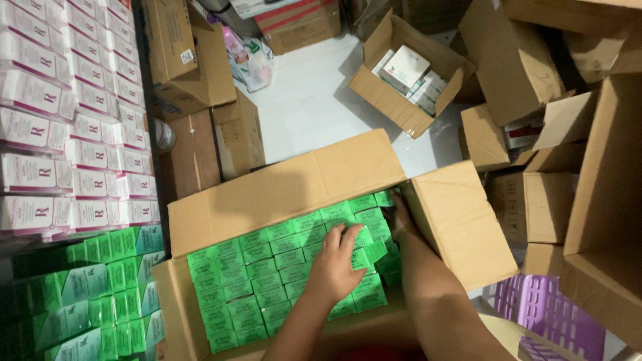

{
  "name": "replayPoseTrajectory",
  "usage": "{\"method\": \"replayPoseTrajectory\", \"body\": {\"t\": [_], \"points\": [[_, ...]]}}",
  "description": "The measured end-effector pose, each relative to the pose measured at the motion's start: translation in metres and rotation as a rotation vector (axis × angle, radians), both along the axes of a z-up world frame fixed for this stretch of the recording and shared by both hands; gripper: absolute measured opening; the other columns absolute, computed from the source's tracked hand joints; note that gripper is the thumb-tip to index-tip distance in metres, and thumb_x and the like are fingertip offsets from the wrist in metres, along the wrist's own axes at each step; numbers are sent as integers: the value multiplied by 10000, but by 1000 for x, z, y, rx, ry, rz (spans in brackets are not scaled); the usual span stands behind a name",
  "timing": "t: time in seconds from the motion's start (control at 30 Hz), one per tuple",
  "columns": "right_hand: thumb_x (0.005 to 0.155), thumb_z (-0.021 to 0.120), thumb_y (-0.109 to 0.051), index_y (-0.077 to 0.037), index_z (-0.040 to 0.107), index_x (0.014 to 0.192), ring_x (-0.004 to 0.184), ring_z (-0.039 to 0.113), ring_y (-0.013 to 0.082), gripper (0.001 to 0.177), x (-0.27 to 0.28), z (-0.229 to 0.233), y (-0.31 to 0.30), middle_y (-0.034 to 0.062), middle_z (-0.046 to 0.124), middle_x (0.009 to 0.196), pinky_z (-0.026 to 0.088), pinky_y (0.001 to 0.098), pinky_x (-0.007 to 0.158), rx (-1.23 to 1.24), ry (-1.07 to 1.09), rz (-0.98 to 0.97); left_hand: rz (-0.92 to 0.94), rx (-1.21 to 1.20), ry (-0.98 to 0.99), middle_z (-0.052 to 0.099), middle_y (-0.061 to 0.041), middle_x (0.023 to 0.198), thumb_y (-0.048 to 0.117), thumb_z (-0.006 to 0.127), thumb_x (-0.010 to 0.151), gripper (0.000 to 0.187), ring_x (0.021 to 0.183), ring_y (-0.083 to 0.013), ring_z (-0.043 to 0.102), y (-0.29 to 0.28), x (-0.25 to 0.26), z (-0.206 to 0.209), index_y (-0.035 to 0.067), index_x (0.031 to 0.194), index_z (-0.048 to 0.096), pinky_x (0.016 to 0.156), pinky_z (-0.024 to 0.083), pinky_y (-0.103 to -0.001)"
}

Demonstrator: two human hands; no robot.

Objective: The person arranges small green boxes inside a large cardboard box, aligning them in neat rows. The person occasionally picks up and repositions individual boxes to maintain alignment.

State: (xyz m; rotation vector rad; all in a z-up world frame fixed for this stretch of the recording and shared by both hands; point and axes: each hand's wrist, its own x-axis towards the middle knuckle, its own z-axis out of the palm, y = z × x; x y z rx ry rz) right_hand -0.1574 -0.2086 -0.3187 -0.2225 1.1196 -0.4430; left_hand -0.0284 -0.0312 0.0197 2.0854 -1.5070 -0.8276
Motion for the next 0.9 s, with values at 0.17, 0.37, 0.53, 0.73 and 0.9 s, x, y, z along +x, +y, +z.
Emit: {"method": "replayPoseTrajectory", "body": {"t": [0.17,0.37,0.53,0.73,0.9], "points": [[843,620,-660,-248,542,1427,1038,641,274,719,-13,1,16,116,692,1153,534,492,910,-66,8,24,9,19,48,435,-191,1425,176,868,729,872,1330,-421,452,-2,-3,-3,171,1480,424,999,497,-494],[818,612,-672,-300,555,1412,956,617,273,703,-9,0,9,114,676,1064,533,487,820,-12,142,94,2,6,40,434,-199,1415,185,865,730,867,1322,-422,455,-9,1,-2,166,1478,428,996,496,-494],[816,682,-648,-242,604,1373,939,618,277,693,-3,-4,7,123,678,1038,540,488,800,20,153,17,-2,33,55,436,-192,1420,179,843,744,849,1319,-411,470,-12,1,0,174,1484,427,968,531,-468],[866,708,-632,-116,682,1232,950,678,292,633,1,0,1,123,729,1037,565,480,830,42,-80,-89,-19,24,16,441,-193,1399,170,856,725,864,1302,-417,470,-14,2,3,170,1472,424,951,530,-482],[847,691,-634,-150,713,1185,976,693,273,590,0,3,5,85,747,1081,562,468,863,55,-141,-122,-39,65,-1,434,-185,1395,182,856,741,862,1305,-409,465,-11,0,4,166,1478,410,960,522,-487]]}}
